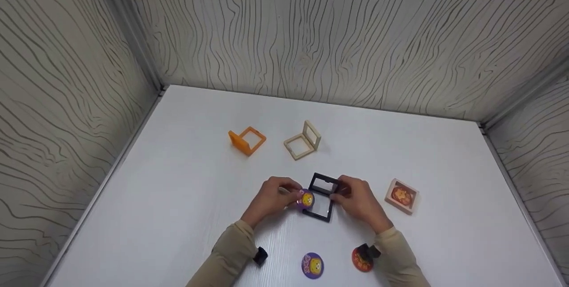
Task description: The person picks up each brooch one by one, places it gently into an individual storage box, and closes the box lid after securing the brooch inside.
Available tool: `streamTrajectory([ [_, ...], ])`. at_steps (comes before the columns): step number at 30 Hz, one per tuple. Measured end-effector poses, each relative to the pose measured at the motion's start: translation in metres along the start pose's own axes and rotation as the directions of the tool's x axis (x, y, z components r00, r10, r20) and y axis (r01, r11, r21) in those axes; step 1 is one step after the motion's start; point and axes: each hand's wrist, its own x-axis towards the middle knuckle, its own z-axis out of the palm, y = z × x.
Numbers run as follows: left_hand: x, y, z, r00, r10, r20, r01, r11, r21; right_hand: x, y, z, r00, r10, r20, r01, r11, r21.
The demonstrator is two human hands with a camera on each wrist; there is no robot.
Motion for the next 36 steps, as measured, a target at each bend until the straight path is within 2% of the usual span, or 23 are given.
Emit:
streamTrajectory([
  [8,0.008,0.002,0.012,0.999,0.050,-0.003,-0.050,0.999,0.008,0.000,0.000,0.000,1.000,-0.019,0.010,0.019,0.999,0.030],
  [12,0.011,0.006,0.015,0.999,0.032,0.012,-0.032,0.999,-0.014,-0.001,0.001,-0.005,0.998,-0.043,0.046,0.041,0.998,0.040],
  [17,0.016,0.007,0.018,0.999,-0.020,0.025,0.021,0.999,-0.035,-0.002,0.006,-0.012,0.990,-0.112,0.079,0.105,0.991,0.088],
  [28,0.019,0.007,0.022,0.998,-0.060,0.035,0.062,0.997,-0.046,-0.001,0.004,-0.021,0.982,-0.190,0.021,0.180,0.957,0.227],
  [32,0.019,0.008,0.025,0.998,-0.066,0.026,0.067,0.997,-0.043,0.000,0.005,-0.020,0.982,-0.186,0.028,0.175,0.958,0.229],
  [36,0.019,0.009,0.029,0.998,-0.060,0.029,0.062,0.994,-0.085,0.001,0.007,-0.018,0.983,-0.177,0.040,0.165,0.964,0.208],
])
